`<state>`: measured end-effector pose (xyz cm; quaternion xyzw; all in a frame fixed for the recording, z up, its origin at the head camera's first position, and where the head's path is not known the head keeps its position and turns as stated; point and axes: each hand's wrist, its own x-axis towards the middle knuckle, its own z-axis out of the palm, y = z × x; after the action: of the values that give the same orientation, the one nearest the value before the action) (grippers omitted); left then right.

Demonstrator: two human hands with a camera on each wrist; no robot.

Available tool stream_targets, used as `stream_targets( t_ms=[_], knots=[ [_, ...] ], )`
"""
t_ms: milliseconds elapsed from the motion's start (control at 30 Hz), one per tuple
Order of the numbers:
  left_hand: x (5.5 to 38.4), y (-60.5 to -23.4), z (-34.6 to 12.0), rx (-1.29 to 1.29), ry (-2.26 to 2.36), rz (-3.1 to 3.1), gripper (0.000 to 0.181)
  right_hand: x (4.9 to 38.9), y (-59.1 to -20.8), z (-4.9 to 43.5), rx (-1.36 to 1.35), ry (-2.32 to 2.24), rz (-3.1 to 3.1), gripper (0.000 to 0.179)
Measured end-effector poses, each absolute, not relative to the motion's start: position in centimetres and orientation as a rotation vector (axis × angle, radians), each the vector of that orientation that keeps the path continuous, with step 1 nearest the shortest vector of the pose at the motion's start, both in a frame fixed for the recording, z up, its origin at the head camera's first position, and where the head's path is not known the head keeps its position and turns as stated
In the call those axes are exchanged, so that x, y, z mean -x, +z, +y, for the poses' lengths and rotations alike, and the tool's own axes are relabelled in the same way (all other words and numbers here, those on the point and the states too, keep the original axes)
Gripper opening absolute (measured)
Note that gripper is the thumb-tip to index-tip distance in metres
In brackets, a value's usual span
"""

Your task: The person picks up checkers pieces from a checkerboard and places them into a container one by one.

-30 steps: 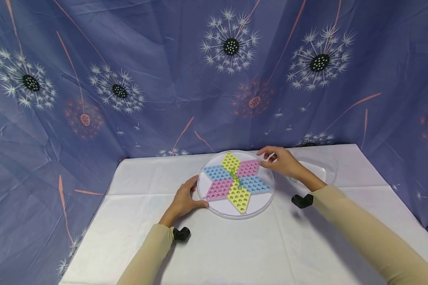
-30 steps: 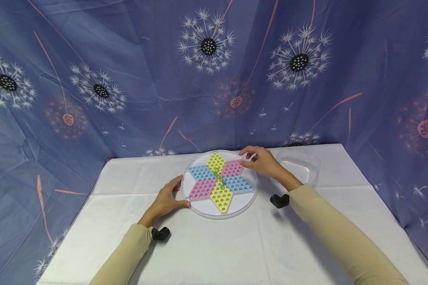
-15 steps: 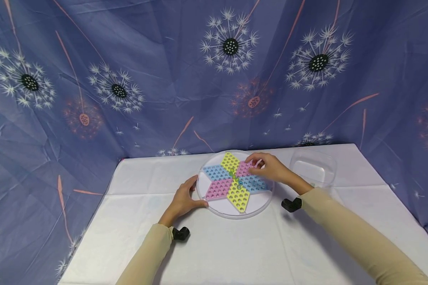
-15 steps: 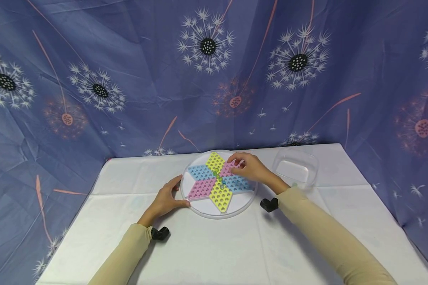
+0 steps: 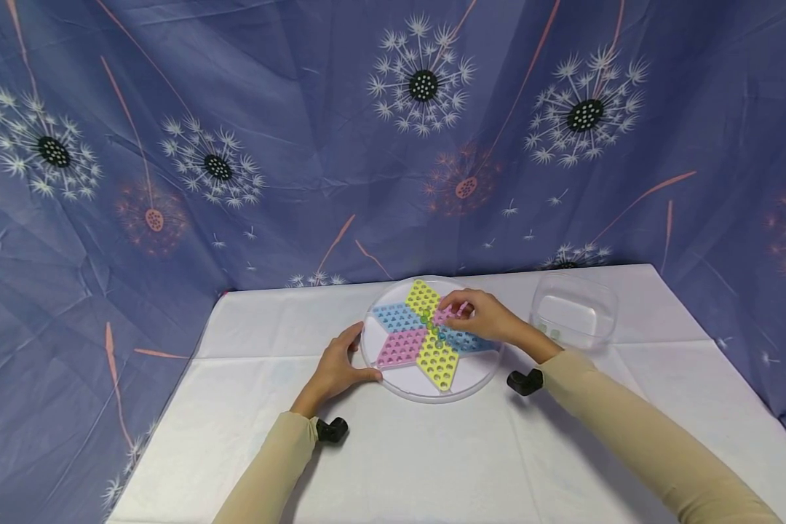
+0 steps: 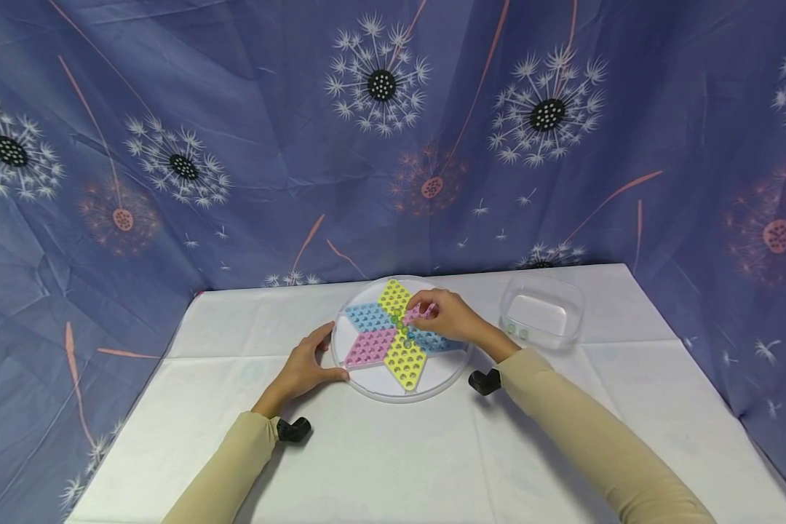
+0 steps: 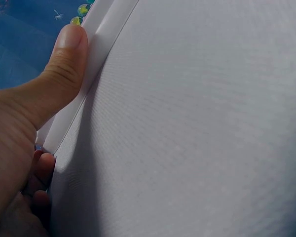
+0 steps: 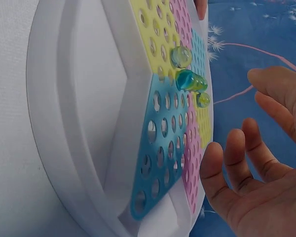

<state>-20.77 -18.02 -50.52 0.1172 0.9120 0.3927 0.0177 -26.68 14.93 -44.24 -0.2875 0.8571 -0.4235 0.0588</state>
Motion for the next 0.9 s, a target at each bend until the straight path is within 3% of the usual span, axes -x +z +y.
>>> stream_targets(
  t_ms=[400,900],
  knots=[
    [20.7,-50.4,-18.0,-0.369,1.232,2.835,0.115,26.3,-45.7,14.6,1.049,-1.217,2.517,0.027],
    [20.8,-50.8,-18.1,-0.377,1.249,2.838,0.116,25.6,-46.7,14.1,1.057,-1.134,2.532,0.025]
  ],
)
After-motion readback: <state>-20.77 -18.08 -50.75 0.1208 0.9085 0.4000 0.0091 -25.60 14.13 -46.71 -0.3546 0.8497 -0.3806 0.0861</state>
